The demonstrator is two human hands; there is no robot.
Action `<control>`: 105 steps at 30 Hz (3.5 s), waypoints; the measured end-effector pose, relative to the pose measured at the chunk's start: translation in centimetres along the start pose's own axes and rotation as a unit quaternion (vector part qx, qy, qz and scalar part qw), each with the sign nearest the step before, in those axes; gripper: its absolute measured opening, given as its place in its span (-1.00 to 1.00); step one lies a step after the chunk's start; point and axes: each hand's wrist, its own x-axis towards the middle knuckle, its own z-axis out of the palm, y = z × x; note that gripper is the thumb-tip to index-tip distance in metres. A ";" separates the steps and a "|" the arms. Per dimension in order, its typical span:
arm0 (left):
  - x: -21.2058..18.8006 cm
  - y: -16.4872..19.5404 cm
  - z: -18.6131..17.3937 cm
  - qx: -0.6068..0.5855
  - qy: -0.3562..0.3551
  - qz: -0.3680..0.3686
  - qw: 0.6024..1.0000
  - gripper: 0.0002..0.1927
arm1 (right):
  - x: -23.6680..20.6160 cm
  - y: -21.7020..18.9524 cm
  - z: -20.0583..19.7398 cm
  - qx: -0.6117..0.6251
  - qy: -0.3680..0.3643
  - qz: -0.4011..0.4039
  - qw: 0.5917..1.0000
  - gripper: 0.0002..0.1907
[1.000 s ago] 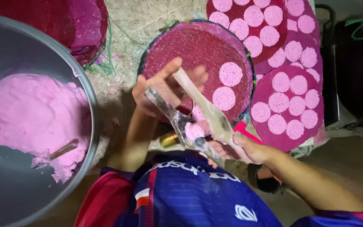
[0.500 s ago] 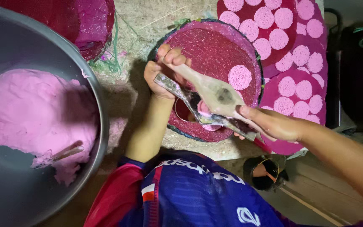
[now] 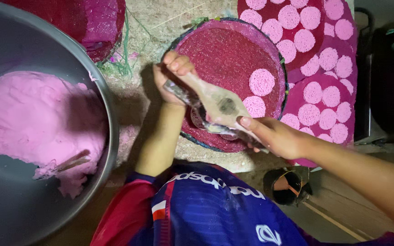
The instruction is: The person scoops pink paste from a large basin into a wooden hand press and squeezes the press to extrude round paste discs onto round magenta boards, placing each disc into an empty spot and filling the boards one disc at a time.
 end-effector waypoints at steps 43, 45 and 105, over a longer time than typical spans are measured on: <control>1.7 3.3 6.1 0.712 0.215 -0.102 0.661 -0.70 | 3.5 4.1 0.9 0.107 0.103 -0.369 0.917 -0.17; -1.1 1.8 6.7 0.777 0.184 -0.191 0.571 -0.78 | 2.9 5.4 0.9 0.149 0.116 -0.400 0.897 -0.09; -1.0 -1.8 5.8 -0.177 -0.115 0.033 -0.977 -0.54 | 1.9 4.9 -0.1 0.147 -0.081 -0.069 0.983 -0.23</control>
